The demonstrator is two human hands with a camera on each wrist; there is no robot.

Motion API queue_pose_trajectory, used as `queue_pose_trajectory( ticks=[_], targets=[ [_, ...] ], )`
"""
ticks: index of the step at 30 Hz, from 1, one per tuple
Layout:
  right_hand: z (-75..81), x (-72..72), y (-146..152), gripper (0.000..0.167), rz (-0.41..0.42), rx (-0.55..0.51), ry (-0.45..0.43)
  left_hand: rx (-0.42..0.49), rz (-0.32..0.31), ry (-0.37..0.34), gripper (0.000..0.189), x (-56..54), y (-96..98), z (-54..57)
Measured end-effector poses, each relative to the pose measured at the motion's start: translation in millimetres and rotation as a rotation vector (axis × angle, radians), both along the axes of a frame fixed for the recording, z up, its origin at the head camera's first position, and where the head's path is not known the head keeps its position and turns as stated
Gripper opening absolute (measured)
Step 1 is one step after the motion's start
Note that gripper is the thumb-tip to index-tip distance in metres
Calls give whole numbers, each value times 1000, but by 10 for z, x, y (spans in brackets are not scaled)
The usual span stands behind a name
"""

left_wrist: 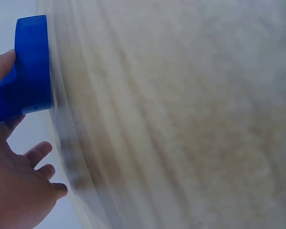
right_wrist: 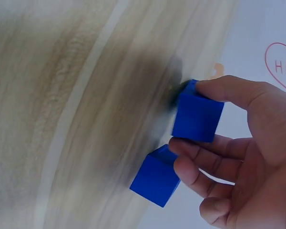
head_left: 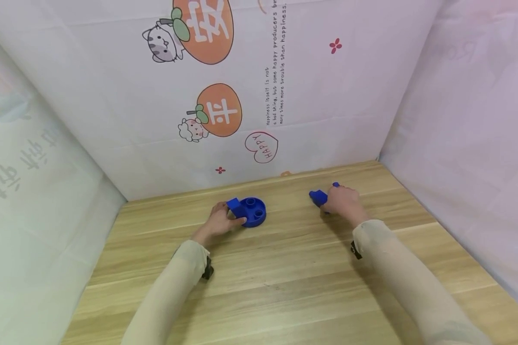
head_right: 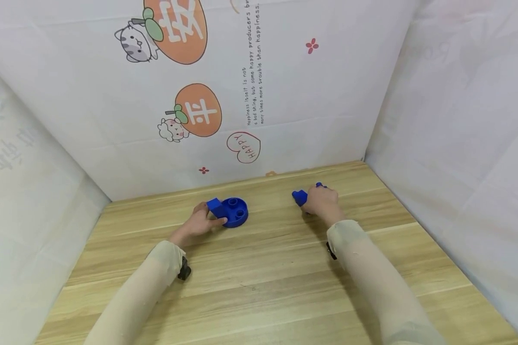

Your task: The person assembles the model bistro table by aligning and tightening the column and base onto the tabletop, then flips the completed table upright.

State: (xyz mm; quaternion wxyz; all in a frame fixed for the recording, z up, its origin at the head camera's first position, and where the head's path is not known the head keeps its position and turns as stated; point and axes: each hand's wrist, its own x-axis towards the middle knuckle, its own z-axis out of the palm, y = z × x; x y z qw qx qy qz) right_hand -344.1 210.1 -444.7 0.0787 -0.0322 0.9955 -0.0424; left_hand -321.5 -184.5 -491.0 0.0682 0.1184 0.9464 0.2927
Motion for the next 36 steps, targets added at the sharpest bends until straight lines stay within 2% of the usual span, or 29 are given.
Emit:
queue_pose_trajectory(
  ticks=[7, 13, 25, 36],
  targets=[
    [43, 9, -30, 47, 24, -116, 98, 10, 7, 12, 83, 24, 5, 6],
    [104, 3, -81, 47, 30, -144, 158, 21, 14, 14, 82, 51, 10, 6],
    [269, 21, -213, 54, 40, -258, 214, -3, 16, 21, 85, 43, 11, 24],
    [308, 59, -365, 52, 89, -348, 221, 1, 12, 17, 83, 70, 18, 33]
  ],
)
